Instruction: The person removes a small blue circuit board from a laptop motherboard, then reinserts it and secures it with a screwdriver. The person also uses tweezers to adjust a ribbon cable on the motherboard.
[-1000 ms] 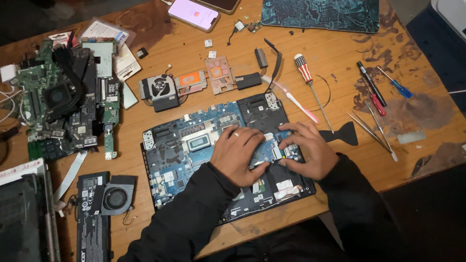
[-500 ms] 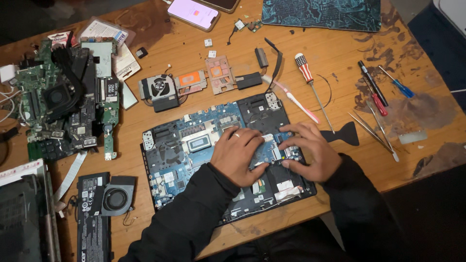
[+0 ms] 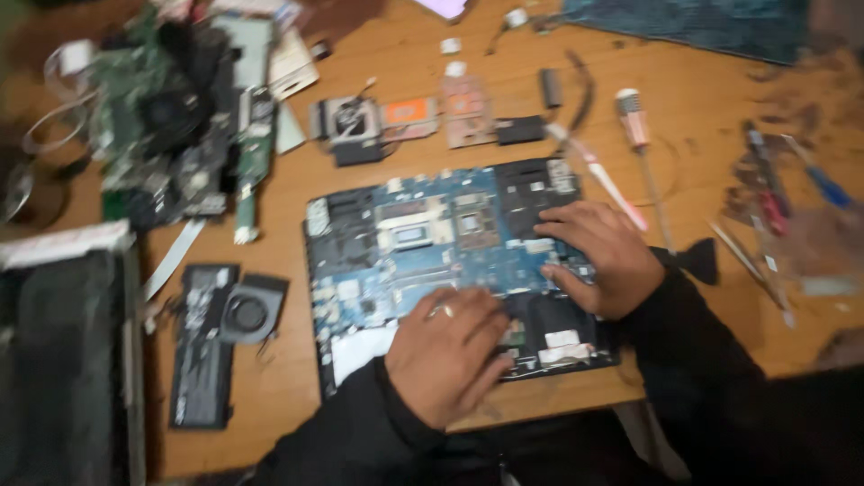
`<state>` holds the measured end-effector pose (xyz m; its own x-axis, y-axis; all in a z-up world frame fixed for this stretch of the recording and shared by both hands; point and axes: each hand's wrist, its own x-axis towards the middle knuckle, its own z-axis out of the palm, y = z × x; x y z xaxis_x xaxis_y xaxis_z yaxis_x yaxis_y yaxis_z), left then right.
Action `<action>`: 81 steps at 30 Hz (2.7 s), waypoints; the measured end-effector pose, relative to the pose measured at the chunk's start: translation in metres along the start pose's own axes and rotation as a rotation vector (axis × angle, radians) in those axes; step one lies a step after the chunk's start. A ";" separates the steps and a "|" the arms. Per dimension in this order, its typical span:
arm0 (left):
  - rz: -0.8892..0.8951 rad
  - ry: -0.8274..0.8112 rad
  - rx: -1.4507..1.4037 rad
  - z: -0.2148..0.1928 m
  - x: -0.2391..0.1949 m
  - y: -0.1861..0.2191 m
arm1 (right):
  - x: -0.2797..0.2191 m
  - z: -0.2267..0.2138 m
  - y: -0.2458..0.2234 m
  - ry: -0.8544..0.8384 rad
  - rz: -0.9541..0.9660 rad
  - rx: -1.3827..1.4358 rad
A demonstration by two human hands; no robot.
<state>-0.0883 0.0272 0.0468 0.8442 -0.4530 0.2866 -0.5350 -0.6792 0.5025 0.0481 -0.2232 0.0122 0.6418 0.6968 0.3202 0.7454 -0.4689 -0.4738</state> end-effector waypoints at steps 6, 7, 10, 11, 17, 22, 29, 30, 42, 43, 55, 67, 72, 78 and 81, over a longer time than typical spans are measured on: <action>-0.456 0.563 0.120 -0.024 -0.083 -0.009 | 0.028 0.008 -0.016 -0.190 -0.079 -0.047; -0.587 0.601 0.170 -0.024 -0.095 -0.016 | 0.029 0.008 -0.017 -0.190 -0.062 -0.028; -0.721 0.630 0.177 -0.012 -0.121 -0.038 | 0.028 0.010 -0.018 -0.200 -0.039 -0.003; -0.721 0.624 0.158 -0.007 -0.127 -0.044 | 0.027 0.010 -0.017 -0.204 -0.053 -0.012; -0.795 0.677 -0.063 0.017 -0.136 -0.061 | 0.022 0.017 -0.005 -0.229 -0.073 0.077; -0.780 0.665 0.003 0.018 -0.134 -0.056 | 0.018 0.014 -0.002 -0.161 -0.075 0.146; -0.727 0.651 0.058 0.017 -0.131 -0.052 | 0.020 0.018 -0.010 -0.199 -0.020 0.114; -0.721 0.657 0.070 0.019 -0.131 -0.051 | 0.020 0.016 -0.010 -0.200 -0.015 0.117; -0.603 0.637 0.130 0.013 -0.104 -0.044 | 0.020 0.016 -0.005 -0.143 -0.065 0.160; -0.613 0.634 0.112 0.014 -0.101 -0.045 | 0.019 0.017 -0.005 -0.147 -0.068 0.162; -0.604 0.746 -0.025 0.027 -0.113 -0.042 | 0.021 0.006 -0.006 -0.206 -0.080 0.067; -0.644 0.766 -0.102 0.025 -0.115 -0.034 | 0.022 0.011 -0.008 -0.167 -0.097 0.127; -0.643 0.784 -0.091 0.025 -0.114 -0.036 | 0.016 0.006 -0.009 -0.164 -0.037 0.162; -0.730 0.794 -0.106 0.027 -0.115 -0.035 | 0.023 0.013 -0.008 -0.193 -0.145 0.025; -0.704 0.780 -0.088 0.026 -0.114 -0.036 | 0.023 0.005 -0.014 -0.259 -0.065 -0.038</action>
<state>-0.1667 0.0880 -0.0254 0.7676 0.5455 0.3364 0.0623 -0.5860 0.8079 0.0515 -0.1979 0.0217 0.5287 0.8393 0.1264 0.7930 -0.4354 -0.4261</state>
